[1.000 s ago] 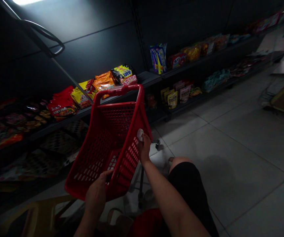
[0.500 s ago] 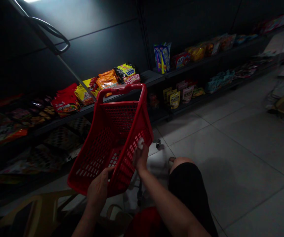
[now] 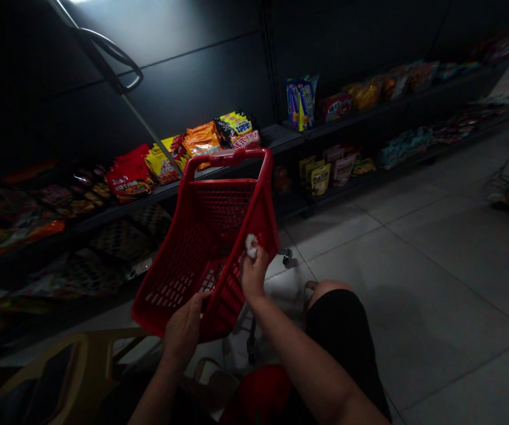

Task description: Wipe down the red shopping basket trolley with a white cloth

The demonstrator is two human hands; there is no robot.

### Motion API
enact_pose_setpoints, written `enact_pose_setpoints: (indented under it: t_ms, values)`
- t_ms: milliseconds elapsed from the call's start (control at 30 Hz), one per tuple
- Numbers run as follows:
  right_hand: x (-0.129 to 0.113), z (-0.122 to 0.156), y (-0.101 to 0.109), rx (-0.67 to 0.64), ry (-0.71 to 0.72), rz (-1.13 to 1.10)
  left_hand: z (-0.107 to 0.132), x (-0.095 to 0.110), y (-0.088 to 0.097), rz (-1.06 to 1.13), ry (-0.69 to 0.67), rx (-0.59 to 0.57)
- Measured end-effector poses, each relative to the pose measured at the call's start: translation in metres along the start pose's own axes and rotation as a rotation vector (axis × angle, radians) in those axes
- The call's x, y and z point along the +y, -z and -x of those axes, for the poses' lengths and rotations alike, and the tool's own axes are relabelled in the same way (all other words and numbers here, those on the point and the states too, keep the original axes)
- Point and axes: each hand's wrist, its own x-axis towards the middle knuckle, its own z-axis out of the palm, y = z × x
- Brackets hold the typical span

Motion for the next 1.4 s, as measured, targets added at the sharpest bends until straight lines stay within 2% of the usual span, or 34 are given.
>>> enact_pose_setpoints:
  t_ms: [33,133,200,267,400,467,500,533,600,700,733,767,833,1000,1067,1133,1200,1333,1400]
  values:
    - [-0.003,0.029,0.003,-0.034,-0.004,-0.003,-0.001,0.000,0.001,-0.002,-0.002,0.000]
    - [-0.008,0.113,0.019,-0.381,0.089,-0.050,-0.001,-0.004,0.004,-0.025,0.024,-0.006]
    - [-0.007,0.131,0.027,-0.490,0.121,-0.058,-0.001,-0.007,0.006,-0.035,0.028,-0.021]
    - [-0.003,0.104,0.028,-0.418,0.139,-0.031,0.000,-0.009,0.006,-0.038,0.009,-0.022]
    - [0.011,-0.015,0.012,-0.051,0.110,0.063,0.001,-0.009,0.004,-0.047,-0.015,-0.019]
    - [0.014,-0.049,0.004,0.085,0.055,0.076,0.001,-0.008,0.003,-0.052,-0.005,-0.020]
    - [0.015,-0.049,0.002,0.113,0.041,0.081,0.000,-0.008,0.002,-0.055,0.001,-0.017]
    - [0.015,-0.038,0.001,0.103,0.044,0.087,0.000,-0.008,0.002,-0.058,0.008,-0.013]
    - [0.014,0.011,0.003,0.000,0.078,0.095,-0.002,-0.009,0.002,-0.064,0.013,-0.008]
    - [0.013,0.103,0.015,-0.336,0.141,0.018,-0.003,-0.011,0.002,-0.064,0.031,-0.006]
    - [0.014,0.123,0.019,-0.415,0.144,-0.023,-0.002,-0.011,0.003,-0.061,0.032,-0.006]
    - [0.015,0.134,0.022,-0.442,0.138,-0.054,-0.002,-0.011,0.003,-0.059,0.030,-0.005]
    - [0.021,0.129,0.025,-0.406,0.118,-0.079,0.000,-0.010,0.004,-0.058,0.009,-0.002]
    - [0.038,0.033,0.016,-0.168,-0.068,-0.034,0.001,-0.006,0.002,-0.061,-0.035,-0.002]
    - [0.040,0.011,0.014,-0.121,-0.121,-0.055,0.000,-0.004,0.000,-0.056,-0.030,-0.001]
    - [0.041,0.015,0.014,-0.100,-0.126,-0.078,0.000,-0.003,-0.001,-0.053,-0.024,0.003]
    - [0.042,0.040,0.017,-0.155,-0.138,-0.083,0.000,-0.003,0.000,-0.062,-0.016,0.000]
    - [0.039,0.100,0.028,-0.460,-0.261,-0.090,0.001,-0.006,0.006,-0.085,0.004,-0.005]
    - [0.029,0.112,0.036,-0.572,-0.406,-0.161,0.002,-0.012,0.010,-0.061,-0.015,0.023]
